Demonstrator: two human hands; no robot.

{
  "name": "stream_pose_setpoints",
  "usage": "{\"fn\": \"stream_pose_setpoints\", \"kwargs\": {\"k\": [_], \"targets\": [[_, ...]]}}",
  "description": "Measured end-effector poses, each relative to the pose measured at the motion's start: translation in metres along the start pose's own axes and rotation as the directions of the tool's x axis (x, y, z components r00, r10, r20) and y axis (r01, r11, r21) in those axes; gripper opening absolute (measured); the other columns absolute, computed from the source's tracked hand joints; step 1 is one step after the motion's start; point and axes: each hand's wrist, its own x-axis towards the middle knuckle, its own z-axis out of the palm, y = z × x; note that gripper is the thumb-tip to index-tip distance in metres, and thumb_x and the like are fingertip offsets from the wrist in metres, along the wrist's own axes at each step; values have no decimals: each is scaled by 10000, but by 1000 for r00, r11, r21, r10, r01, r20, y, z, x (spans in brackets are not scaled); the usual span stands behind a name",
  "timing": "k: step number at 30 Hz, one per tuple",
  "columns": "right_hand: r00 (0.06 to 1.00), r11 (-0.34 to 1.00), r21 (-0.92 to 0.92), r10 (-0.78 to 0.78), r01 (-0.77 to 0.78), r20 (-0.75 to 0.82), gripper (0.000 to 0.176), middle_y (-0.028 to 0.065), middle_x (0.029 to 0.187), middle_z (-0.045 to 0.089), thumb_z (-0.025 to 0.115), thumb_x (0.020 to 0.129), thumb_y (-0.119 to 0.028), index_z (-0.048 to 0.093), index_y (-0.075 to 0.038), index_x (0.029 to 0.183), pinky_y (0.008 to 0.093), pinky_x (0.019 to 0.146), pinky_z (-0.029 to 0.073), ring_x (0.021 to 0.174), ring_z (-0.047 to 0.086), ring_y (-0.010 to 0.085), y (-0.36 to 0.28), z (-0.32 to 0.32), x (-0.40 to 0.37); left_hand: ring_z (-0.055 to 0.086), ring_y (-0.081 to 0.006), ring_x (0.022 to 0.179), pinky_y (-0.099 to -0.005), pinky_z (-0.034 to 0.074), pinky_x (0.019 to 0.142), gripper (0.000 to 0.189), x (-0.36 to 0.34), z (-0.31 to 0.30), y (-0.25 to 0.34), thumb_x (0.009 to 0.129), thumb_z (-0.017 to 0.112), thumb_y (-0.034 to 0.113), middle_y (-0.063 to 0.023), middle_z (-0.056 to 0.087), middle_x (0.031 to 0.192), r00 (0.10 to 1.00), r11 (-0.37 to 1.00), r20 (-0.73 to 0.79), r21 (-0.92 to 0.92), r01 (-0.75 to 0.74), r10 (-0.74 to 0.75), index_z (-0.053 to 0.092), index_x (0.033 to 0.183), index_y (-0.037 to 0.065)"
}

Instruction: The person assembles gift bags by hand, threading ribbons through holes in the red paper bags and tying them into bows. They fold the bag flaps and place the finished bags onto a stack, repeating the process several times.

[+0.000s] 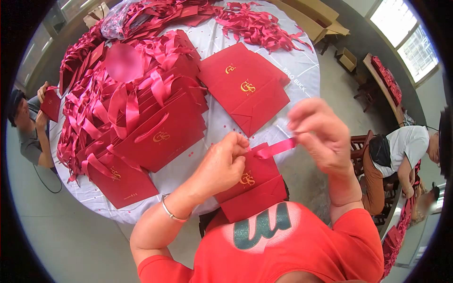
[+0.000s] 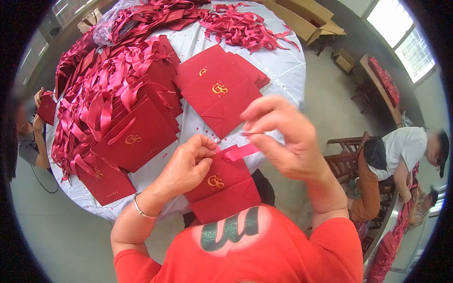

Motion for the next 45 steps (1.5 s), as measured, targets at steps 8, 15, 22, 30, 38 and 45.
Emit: {"fn": "stream_pose_setpoints", "kwargs": {"k": [8, 15, 22, 30, 38, 45], "targets": [[948, 983, -145, 153, -116, 280, 104, 109, 792, 655, 738, 778, -65, 684, -16, 852, 347, 630, 501, 710, 633, 262, 31, 40, -17, 659, -164, 854, -306, 507, 749, 195, 1, -4, 2, 833, 548, -54, -99, 650, 897, 986, 984, -6, 67, -165, 166, 517, 1025, -39], [925, 961, -196, 247, -196, 288, 101, 97, 744, 634, 749, 776, -74, 694, -17, 840, 333, 597, 487, 666, 613, 242, 31, 24, -21, 688, -248, 843, -317, 524, 716, 141, 5, -32, 11, 771, 618, -37, -130, 679, 870, 950, 909, 81, 278, -311, 301, 576, 903, -14], [884, 938, -218, 330, -269, 331, 68, 80, 728, 629, 735, 784, -20, 684, 5, 821, 277, 564, 454, 621, 589, 175, 30, 19, -27, 659, -112, 678, -256, 511, 616, 216, 8, -51, -5, 846, 554, -63, -107, 706, 964, 897, 980, 397, -104, -169, 197, 587, 1053, -12], [840, 884, -235, 460, -404, 289, 45, 39, 735, 605, 709, 815, -3, 676, 20, 835, 224, 556, 424, 629, 550, 68, 22, 10, -23, 621, -86, 580, -211, 452, 503, 279, 6, -37, 9, 896, 471, -55, -70, 627, 936, 871, 962, 470, -140, 234, -144, 515, 1169, -17], [863, 893, -185, 446, -411, 237, 57, 51, 749, 617, 709, 816, -2, 693, 15, 868, 236, 553, 436, 632, 568, 89, 28, 18, -34, 617, -81, 581, -203, 423, 487, 168, 7, -34, -2, 927, 457, -3, -27, 619, 845, 808, 910, 536, -162, 382, -244, 547, 1068, 10], [982, 954, -266, 166, -135, 96, 174, 110, 766, 665, 745, 734, 41, 725, -14, 897, 296, 597, 495, 679, 639, 217, 10, 33, -36, 581, -66, 557, -195, 417, 493, 178, 7, -32, -4, 937, 464, 13, -1, 609, 840, 807, 903, 529, -160, 400, -264, 581, 1071, 10]]}}
